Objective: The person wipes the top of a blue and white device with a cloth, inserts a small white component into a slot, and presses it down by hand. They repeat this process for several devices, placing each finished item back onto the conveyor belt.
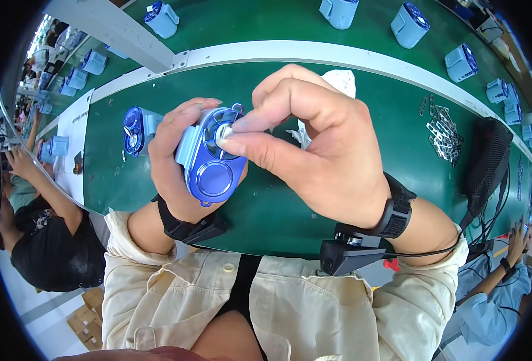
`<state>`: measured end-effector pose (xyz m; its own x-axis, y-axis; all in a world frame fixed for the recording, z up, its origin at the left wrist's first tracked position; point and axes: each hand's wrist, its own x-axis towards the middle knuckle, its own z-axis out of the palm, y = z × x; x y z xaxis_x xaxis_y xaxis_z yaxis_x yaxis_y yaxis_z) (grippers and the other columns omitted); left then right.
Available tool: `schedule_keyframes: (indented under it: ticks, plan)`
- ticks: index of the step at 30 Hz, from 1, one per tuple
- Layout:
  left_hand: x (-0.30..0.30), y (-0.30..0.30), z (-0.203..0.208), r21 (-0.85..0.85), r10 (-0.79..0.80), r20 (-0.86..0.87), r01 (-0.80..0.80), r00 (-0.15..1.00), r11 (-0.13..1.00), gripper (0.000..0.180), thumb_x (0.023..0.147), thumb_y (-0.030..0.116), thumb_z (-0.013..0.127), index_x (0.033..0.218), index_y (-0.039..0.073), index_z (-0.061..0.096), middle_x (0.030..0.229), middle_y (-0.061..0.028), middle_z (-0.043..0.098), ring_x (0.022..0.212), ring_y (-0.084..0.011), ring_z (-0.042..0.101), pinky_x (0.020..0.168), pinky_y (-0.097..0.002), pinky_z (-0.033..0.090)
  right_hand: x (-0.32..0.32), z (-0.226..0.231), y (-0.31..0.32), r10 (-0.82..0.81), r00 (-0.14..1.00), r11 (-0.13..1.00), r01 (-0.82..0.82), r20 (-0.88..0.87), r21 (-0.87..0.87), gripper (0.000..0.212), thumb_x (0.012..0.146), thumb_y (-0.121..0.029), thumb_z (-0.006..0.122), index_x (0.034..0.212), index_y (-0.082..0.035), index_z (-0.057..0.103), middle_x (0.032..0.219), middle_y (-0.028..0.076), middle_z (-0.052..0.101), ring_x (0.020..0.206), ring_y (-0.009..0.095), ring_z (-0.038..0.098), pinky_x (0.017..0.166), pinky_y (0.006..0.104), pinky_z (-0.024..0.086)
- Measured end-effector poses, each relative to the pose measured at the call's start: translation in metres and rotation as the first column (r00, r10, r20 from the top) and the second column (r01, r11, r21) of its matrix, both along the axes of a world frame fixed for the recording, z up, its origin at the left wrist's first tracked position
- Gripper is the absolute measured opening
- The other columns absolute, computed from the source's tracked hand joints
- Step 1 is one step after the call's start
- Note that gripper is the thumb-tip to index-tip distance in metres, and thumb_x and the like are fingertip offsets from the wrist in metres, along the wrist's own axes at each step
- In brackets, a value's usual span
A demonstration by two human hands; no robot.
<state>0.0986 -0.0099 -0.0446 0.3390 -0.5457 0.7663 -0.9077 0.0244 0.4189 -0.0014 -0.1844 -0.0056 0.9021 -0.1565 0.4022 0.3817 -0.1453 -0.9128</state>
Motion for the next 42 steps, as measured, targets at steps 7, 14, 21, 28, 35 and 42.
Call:
schedule_keyframes:
  ticks: [7,14,21,28,35,42]
  plan:
    - [0.001,-0.001,-0.001,0.019,0.033,0.037,-0.033,0.999,0.999,0.073,0.069,0.005,0.084,0.128,0.0,0.042,0.111,-0.0216,0.06,0.102,-0.0319,0.063,0.084,-0.0397,0.053,0.001,0.001,0.005,-0.091,0.995,0.989,0.095,0.036,-0.112,0.015,0.076,0.006,0.077,0.086,0.0,0.067,0.083,0.006,0.06,0.075,0.013,0.055,0.065,0.0258,0.043]
    - [-0.003,-0.007,-0.003,-0.06,0.102,0.002,-0.102,0.995,0.993,0.064,0.066,0.008,0.084,0.121,-0.002,0.051,0.104,-0.0161,0.064,0.092,-0.0333,0.065,0.078,-0.0386,0.054,0.0,-0.003,0.012,-0.179,0.964,0.939,0.227,0.198,-0.258,0.01,0.082,-0.001,0.073,0.092,0.001,0.07,0.082,0.006,0.062,0.071,0.013,0.056,0.067,0.0257,0.043]
    - [-0.012,-0.004,0.006,-0.011,0.077,-0.162,-0.08,0.984,0.997,0.07,0.067,0.007,0.086,0.125,-0.003,0.048,0.108,-0.016,0.063,0.091,-0.027,0.066,0.078,-0.0335,0.054,0.004,-0.002,-0.005,0.084,0.982,0.991,-0.064,-0.171,0.122,0.026,0.09,-0.013,0.068,0.112,0.0,0.066,0.097,0.006,0.062,0.087,0.013,0.057,0.079,0.0262,0.045]
    - [-0.01,-0.002,-0.001,-0.04,-0.039,-0.149,0.034,0.988,0.999,0.073,0.066,0.008,0.086,0.127,-0.001,0.047,0.112,-0.016,0.061,0.093,-0.0264,0.066,0.079,-0.0329,0.054,0.013,-0.013,0.009,0.491,0.848,0.731,-0.277,-0.198,0.624,0.045,0.096,-0.02,0.06,0.135,-0.001,0.048,0.122,0.007,0.055,0.114,0.015,0.052,0.096,0.0301,0.044]
    - [-0.012,0.001,-0.011,-0.049,-0.018,-0.155,0.011,0.988,0.999,0.073,0.066,0.009,0.087,0.126,0.0,0.047,0.114,-0.016,0.06,0.097,-0.0276,0.063,0.081,-0.0346,0.052,0.004,-0.02,0.036,0.366,0.919,0.745,-0.195,-0.146,0.638,0.048,0.1,-0.029,0.052,0.138,-0.001,0.043,0.125,0.009,0.055,0.116,0.016,0.054,0.099,0.0329,0.045]
    - [-0.013,-0.003,-0.012,-0.101,0.007,-0.124,-0.019,0.992,0.995,0.072,0.066,0.009,0.087,0.126,0.002,0.048,0.111,-0.0148,0.06,0.096,-0.0273,0.063,0.081,-0.0336,0.051,0.008,-0.012,0.026,0.506,0.844,0.615,-0.209,-0.177,0.76,0.05,0.101,-0.036,0.047,0.138,-0.002,0.043,0.125,0.009,0.054,0.115,0.017,0.054,0.099,0.0339,0.045]
